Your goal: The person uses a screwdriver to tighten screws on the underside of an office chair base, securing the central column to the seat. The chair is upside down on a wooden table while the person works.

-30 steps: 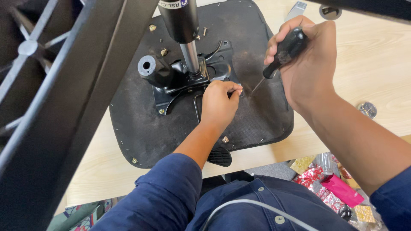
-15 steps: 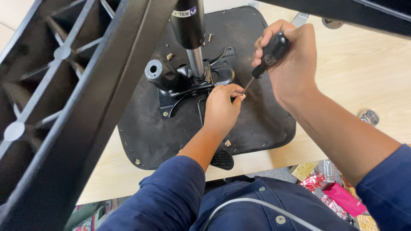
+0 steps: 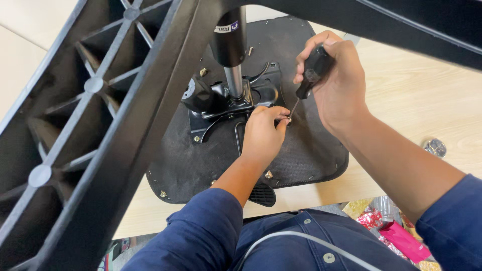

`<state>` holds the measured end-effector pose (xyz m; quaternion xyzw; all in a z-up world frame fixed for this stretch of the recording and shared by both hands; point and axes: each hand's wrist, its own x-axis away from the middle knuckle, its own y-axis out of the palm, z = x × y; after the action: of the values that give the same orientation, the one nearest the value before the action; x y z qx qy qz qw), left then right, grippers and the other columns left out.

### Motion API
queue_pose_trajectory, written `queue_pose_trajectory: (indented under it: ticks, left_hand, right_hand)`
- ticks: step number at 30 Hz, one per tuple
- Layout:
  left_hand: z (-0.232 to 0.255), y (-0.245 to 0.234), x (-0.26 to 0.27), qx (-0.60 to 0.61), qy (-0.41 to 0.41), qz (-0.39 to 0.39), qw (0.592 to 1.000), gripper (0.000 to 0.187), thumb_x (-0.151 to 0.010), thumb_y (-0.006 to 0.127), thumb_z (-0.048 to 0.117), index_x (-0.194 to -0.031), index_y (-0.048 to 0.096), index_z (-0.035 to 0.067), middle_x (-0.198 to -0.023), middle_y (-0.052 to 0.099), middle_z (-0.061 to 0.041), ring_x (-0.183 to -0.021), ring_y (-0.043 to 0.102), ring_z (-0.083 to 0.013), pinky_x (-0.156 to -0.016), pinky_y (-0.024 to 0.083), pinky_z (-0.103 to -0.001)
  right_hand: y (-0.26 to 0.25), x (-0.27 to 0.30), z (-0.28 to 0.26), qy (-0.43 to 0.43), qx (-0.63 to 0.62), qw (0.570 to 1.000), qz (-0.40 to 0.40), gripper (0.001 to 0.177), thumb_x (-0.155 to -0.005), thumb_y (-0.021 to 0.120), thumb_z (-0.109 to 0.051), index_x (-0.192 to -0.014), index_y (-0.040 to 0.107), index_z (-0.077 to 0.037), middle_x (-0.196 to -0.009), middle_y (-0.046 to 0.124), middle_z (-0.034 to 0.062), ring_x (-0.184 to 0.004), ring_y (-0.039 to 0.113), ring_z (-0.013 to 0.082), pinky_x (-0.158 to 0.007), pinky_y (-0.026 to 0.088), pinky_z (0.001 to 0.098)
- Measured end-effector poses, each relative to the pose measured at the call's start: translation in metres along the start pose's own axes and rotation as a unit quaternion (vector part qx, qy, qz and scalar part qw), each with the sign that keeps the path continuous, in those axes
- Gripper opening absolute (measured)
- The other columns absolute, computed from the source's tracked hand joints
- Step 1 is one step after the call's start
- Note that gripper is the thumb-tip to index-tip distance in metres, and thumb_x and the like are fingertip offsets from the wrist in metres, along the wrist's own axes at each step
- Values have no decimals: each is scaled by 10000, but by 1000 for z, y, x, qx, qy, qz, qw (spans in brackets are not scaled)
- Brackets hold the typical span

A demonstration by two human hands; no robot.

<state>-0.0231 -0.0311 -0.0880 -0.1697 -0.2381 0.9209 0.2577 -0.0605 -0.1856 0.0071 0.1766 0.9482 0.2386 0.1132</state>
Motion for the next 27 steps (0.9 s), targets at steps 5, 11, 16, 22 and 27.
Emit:
queue_pose_trajectory:
  ticks: [5,11,16,22,27]
  left_hand:
    - [3,-2,-3,-15,26,-9,1000,152,-836,732,68,-979,780,55,-890,768,-80,-937,665,-272,-853,526,-387]
    - [8,-4,-5,-21,17,0,1000,128,-848,725,75,-957,790,58,-875,728,-131,-933,661,-291,-845,528,-400]
    - [16,-8,-6,-33,26,-3,999,116,-806,755,94,-906,786,42,-848,735,-124,-915,664,-296,-831,528,-398]
    - [20,-9,-7,-86,56,-21,994,131,-813,783,142,-870,779,24,-815,728,-123,-911,653,-306,-828,518,-420]
    - [22,-11,-8,-77,49,-26,995,141,-796,784,145,-865,778,22,-822,738,-131,-902,657,-310,-824,520,-421]
  right_hand:
    - [1,-1,0,9,-2,1000,22,201,-969,535,-255,-1007,561,-60,-942,567,86,-900,586,207,-888,530,411]
    - [-4,-4,1,12,-17,1000,6,204,-941,513,-261,-970,545,-62,-919,545,86,-892,560,218,-908,496,404]
    - [-4,-5,0,32,-17,999,-4,219,-915,495,-277,-937,513,-60,-895,551,103,-883,554,222,-898,479,378]
    - [2,-2,-3,43,4,999,6,186,-907,475,-270,-912,489,-85,-816,532,111,-793,537,216,-796,468,351]
    - [12,6,-8,22,48,998,-21,259,-963,490,-300,-962,538,-45,-828,546,93,-804,535,175,-784,440,310]
